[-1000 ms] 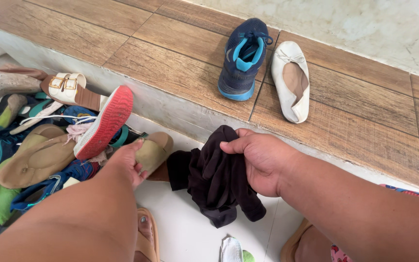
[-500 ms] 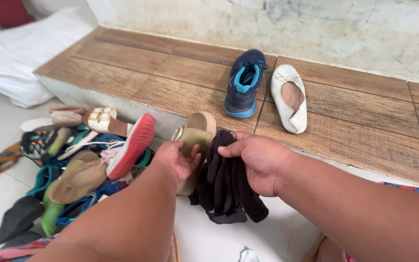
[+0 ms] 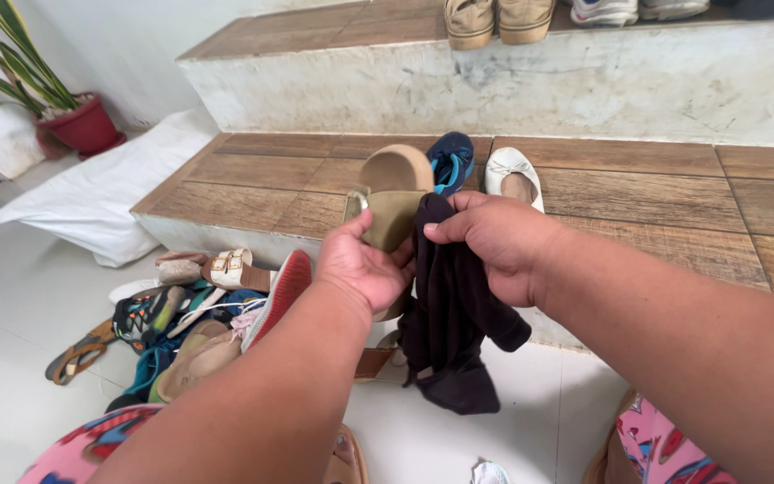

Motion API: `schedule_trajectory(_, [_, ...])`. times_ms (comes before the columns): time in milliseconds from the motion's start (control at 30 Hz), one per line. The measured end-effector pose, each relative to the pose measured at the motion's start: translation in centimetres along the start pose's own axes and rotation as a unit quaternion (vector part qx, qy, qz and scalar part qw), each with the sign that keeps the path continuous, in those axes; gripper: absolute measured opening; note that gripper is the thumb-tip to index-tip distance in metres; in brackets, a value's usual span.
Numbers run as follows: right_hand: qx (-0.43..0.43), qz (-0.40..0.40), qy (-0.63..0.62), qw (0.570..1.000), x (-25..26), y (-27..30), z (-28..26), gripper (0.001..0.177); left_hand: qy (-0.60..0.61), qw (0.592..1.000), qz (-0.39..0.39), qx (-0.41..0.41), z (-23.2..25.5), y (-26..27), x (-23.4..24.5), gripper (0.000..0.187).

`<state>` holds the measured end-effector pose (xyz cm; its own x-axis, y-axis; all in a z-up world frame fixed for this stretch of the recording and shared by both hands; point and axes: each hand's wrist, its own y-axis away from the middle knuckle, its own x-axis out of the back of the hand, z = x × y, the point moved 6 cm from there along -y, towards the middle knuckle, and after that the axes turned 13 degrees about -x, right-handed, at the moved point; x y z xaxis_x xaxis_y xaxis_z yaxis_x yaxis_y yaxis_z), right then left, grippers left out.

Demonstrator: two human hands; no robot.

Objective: The person wipes a blue sneaker with a dark cloth, then places it on a stair. They pick up and wipe a pair of black shoes and a pair of beige shoes, placing them on the stairs. Finally, they wipe a beige slide sandal with the cloth.

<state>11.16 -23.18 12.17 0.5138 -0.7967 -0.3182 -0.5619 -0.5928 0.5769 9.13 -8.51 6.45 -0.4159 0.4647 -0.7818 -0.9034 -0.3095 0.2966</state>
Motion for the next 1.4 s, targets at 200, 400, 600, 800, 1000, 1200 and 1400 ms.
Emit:
schedule_trajectory(200, [0.067,0.071,0.110,0.989,0.0,3.3,-1.1,0.029,-0.007,0.996,-0.084,0.023,-1.4,3.0,-4.3,0.055])
schedule_trajectory(400, [0.236,0.234,0.306,0.892,-0.4,6.5,-2.2,0.051,0.046,0.976,-0.212,0.027,-1.9,4.9,-8.3,0.052])
schedule_trajectory(600, [0.342,0.235,0.282,0.865,-0.9,7.3,-3.2,0.062,0.069,0.962,-0.262,0.027,-1.1,7.5,-8.9,0.049])
schedule_trajectory(800, [0.225,0.171,0.246,0.927,-0.9,5.0,-2.0,0.044,-0.007,0.979,-0.203,0.021,-1.5,8.2,-6.2,0.050])
schedule_trajectory(1000, [0.347,0.158,0.422,0.823,-3.8,4.6,-1.5,0.031,0.035,0.983,-0.181,0.008,-1.4,7.1,-4.6,0.046])
schedule_trajectory(1200, [0.216,0.157,0.317,0.910,-1.7,2.9,-1.2,0.030,0.102,0.968,-0.222,0.053,-2.3,7.4,-5.5,0.052])
schedule_trajectory(1400, [0.158,0.222,0.231,0.934,1.0,3.5,-1.6,0.032,0.013,0.987,-0.152,0.058,-3.9,7.0,-5.8,0.053])
